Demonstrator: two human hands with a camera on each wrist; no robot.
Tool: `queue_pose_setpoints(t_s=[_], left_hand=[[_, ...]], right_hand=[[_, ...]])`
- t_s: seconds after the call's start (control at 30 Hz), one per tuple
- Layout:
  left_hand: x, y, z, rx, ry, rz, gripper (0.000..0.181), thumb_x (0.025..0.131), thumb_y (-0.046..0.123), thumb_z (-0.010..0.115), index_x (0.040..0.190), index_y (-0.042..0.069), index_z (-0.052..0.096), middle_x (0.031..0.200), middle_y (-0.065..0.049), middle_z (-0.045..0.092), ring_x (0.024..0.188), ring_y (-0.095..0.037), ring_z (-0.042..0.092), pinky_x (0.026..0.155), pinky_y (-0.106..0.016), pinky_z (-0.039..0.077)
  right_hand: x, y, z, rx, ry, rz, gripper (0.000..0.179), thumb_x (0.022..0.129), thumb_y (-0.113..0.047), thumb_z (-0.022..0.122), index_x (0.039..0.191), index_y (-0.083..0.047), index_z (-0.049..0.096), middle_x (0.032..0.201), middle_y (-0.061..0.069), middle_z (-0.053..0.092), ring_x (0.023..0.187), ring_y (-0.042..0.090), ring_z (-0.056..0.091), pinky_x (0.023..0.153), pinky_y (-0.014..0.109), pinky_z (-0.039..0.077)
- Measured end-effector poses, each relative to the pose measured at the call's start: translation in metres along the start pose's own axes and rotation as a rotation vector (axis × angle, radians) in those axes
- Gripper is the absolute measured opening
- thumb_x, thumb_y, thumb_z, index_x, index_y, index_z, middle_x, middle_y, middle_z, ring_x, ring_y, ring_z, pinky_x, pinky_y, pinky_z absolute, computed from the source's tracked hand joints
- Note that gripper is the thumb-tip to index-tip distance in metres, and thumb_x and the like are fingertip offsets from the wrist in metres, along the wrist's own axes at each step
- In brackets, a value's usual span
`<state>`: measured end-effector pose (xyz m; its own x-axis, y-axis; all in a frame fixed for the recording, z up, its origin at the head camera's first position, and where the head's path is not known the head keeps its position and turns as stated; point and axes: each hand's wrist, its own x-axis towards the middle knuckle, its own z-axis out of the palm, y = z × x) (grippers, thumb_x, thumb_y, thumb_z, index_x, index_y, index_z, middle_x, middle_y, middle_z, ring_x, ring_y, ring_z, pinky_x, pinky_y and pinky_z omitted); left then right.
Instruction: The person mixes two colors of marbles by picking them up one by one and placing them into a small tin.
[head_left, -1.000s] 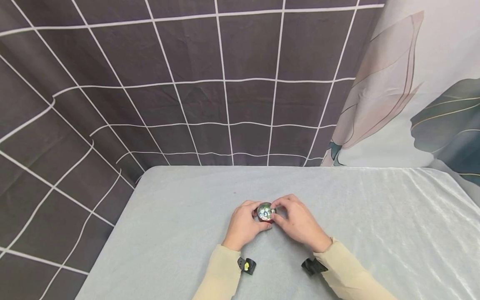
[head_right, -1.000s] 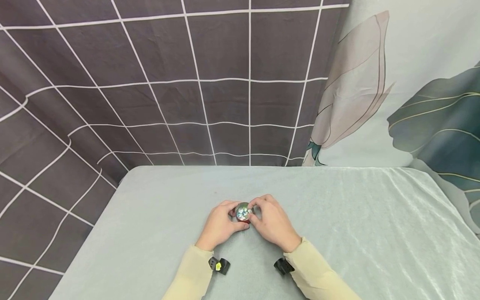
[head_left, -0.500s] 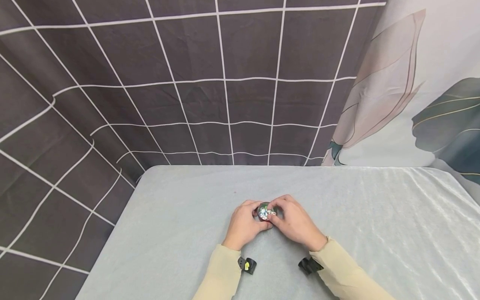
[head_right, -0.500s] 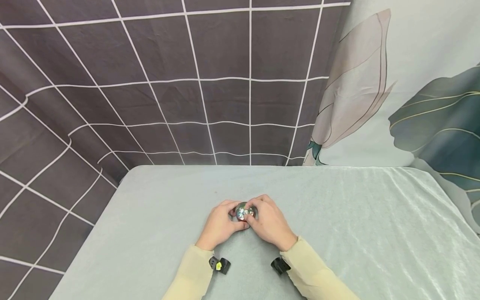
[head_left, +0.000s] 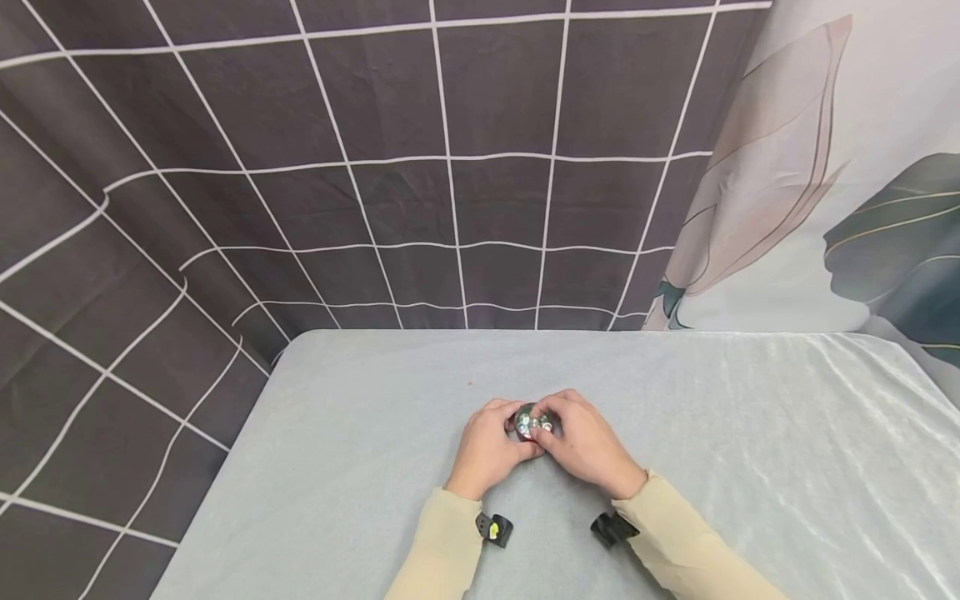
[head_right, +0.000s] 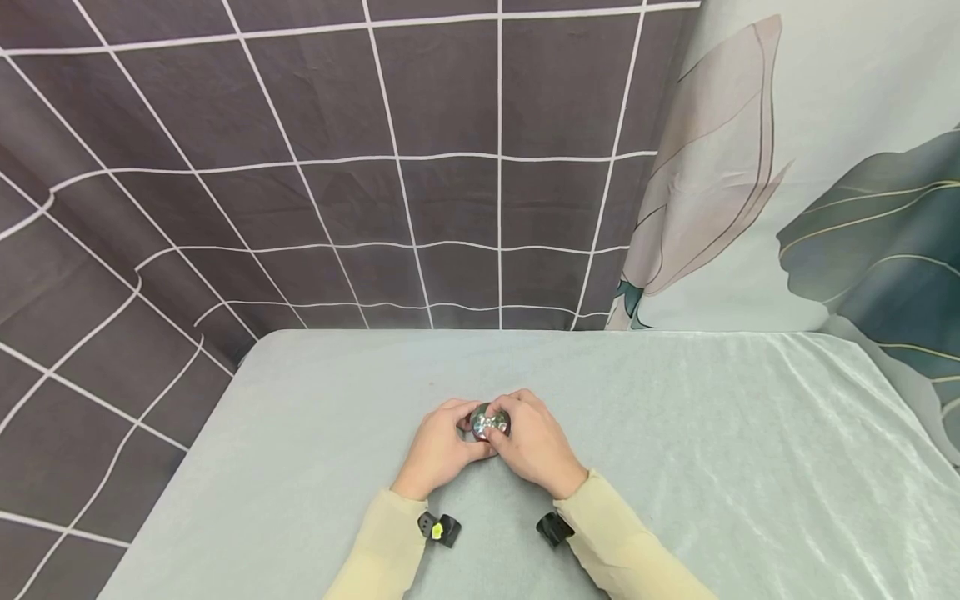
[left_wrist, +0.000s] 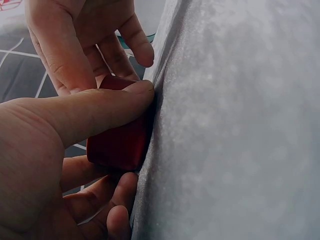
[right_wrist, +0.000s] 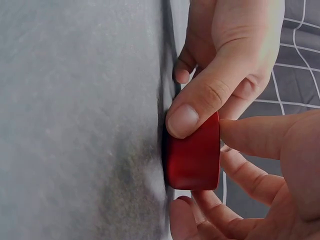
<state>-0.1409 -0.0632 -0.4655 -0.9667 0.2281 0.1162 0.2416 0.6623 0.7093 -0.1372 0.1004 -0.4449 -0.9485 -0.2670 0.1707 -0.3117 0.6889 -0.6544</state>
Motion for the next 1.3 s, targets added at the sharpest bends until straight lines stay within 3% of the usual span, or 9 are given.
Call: queue_pose_setpoints(t_s=[0.7,1.3], left_hand=[[-0.001,-0.002,-0.002,0.004,-0.012,-0.022,0.053,0.071,0.025,0.092,0.118,0.008,0.073,0.102,0.001,0.064,0.083,-0.011,0.056,0.076,-0.03,0.046],[-0.002,-0.004,-0.004,-0.002,-0.026,-0.006,0.056,0.071,0.021,0.092,0.12,0.008,0.071,0.104,-0.001,0.065,0.086,-0.013,0.057,0.08,-0.033,0.048]], right_hand=[[-0.003,0.006,-0.01,0.022,0.003,0.031,0.011,0.087,-0.007,0.075,0.096,-0.011,0.071,0.104,0.008,0.066,0.099,0.025,0.062,0.089,0.047,0.05],[-0.01,0.014,-0.019,0.012,0.053,0.035,0.014,0.087,-0.012,0.076,0.1,-0.011,0.071,0.108,0.008,0.065,0.098,0.026,0.063,0.086,0.046,0.051]])
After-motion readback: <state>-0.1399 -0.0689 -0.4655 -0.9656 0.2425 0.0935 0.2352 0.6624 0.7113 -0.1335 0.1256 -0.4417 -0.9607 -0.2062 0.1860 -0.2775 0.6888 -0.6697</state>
